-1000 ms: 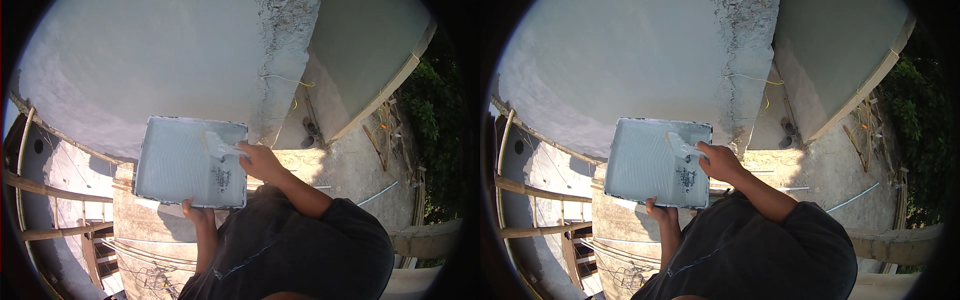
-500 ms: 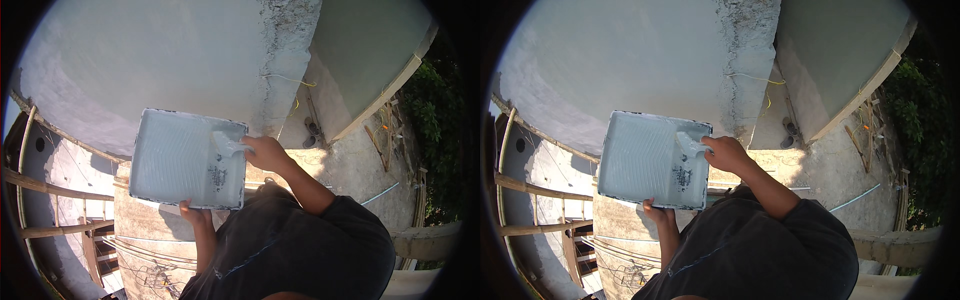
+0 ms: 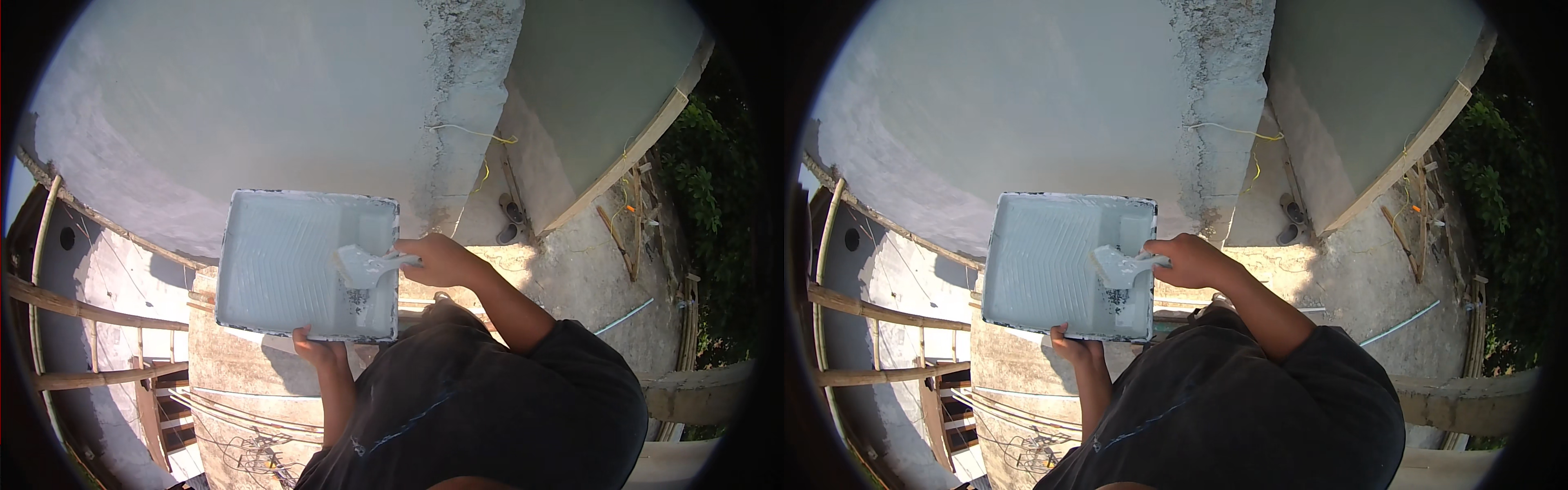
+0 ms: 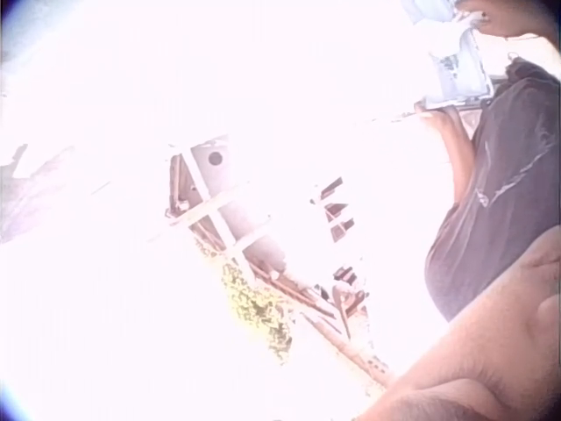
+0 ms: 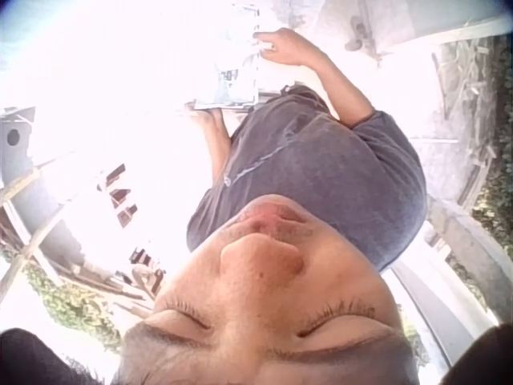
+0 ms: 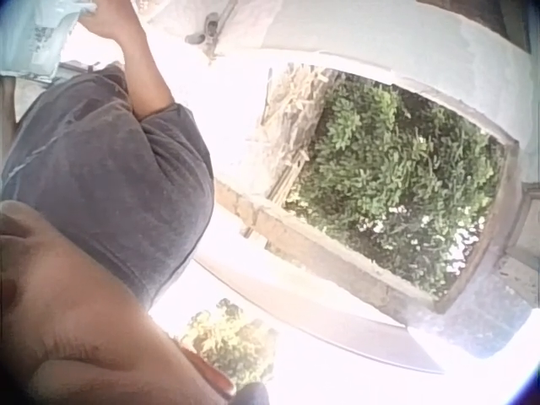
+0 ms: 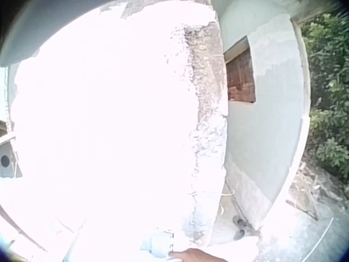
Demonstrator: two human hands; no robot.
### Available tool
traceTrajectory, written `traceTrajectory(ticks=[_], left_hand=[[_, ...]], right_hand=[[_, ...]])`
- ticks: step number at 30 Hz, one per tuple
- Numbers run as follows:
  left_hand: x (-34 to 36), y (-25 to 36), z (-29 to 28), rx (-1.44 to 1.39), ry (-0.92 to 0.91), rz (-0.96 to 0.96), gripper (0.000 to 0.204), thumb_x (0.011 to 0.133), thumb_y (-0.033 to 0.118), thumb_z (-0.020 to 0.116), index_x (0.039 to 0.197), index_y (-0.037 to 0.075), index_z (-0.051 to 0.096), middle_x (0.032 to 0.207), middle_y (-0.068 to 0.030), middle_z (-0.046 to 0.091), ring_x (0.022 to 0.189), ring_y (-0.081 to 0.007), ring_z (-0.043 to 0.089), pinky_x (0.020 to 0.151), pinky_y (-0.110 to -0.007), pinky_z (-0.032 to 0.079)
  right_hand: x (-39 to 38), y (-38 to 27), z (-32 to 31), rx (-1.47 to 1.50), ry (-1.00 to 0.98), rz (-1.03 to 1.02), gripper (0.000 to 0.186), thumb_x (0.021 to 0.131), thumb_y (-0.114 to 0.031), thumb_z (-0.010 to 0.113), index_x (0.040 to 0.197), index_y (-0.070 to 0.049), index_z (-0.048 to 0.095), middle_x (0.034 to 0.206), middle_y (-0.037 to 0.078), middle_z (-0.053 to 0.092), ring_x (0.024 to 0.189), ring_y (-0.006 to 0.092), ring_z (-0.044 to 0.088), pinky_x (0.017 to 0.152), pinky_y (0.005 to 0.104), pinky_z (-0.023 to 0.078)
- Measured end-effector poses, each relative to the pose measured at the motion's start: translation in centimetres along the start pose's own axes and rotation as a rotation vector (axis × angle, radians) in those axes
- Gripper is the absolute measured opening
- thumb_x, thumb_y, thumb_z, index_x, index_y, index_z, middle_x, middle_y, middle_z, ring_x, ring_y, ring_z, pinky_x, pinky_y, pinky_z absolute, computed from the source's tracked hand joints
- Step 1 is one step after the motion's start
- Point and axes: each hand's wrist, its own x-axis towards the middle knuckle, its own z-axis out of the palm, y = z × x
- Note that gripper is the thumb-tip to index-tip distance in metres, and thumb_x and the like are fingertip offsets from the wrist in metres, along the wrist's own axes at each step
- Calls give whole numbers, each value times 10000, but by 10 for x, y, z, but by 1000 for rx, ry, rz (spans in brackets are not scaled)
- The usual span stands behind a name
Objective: The person paints an exterior concrete wall with white paint using a paintbrush and a paint tray.
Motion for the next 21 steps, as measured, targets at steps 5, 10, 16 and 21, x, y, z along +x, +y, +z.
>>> traceTrajectory(ticks=[5,10,16,21], left_hand=[[0,-1,0,-21,19,-15,636,653,186,486,1258,-6,442,1204,-155,499,1136,-338,494,968,-474,414],[-5,-4,-3,-93,0,-73,727,605,219,510,1299,23,414,1251,-148,488,1166,-356,474,996,-502,389],[1,-10,-9,-70,-38,-116,732,603,220,511,1303,31,411,1254,-144,488,1170,-355,471,992,-499,391],[4,-13,-11,-60,-51,-147,732,604,230,506,1302,33,408,1250,-148,484,1177,-354,461,995,-504,381]], right_hand=[[-5,22,-31,253,292,29,278,831,-105,609,1094,-16,586,962,112,656,907,188,621,808,326,468],[-8,32,-65,598,605,-84,353,851,-66,578,1195,-5,523,962,67,625,740,131,584,637,281,472],[-23,3,-134,701,847,-100,425,858,-17,521,1280,-25,474,971,59,608,750,82,554,625,233,457],[-21,-28,-173,55,1310,-302,351,868,-37,527,1217,3,530,969,85,638,815,166,612,744,293,481]])
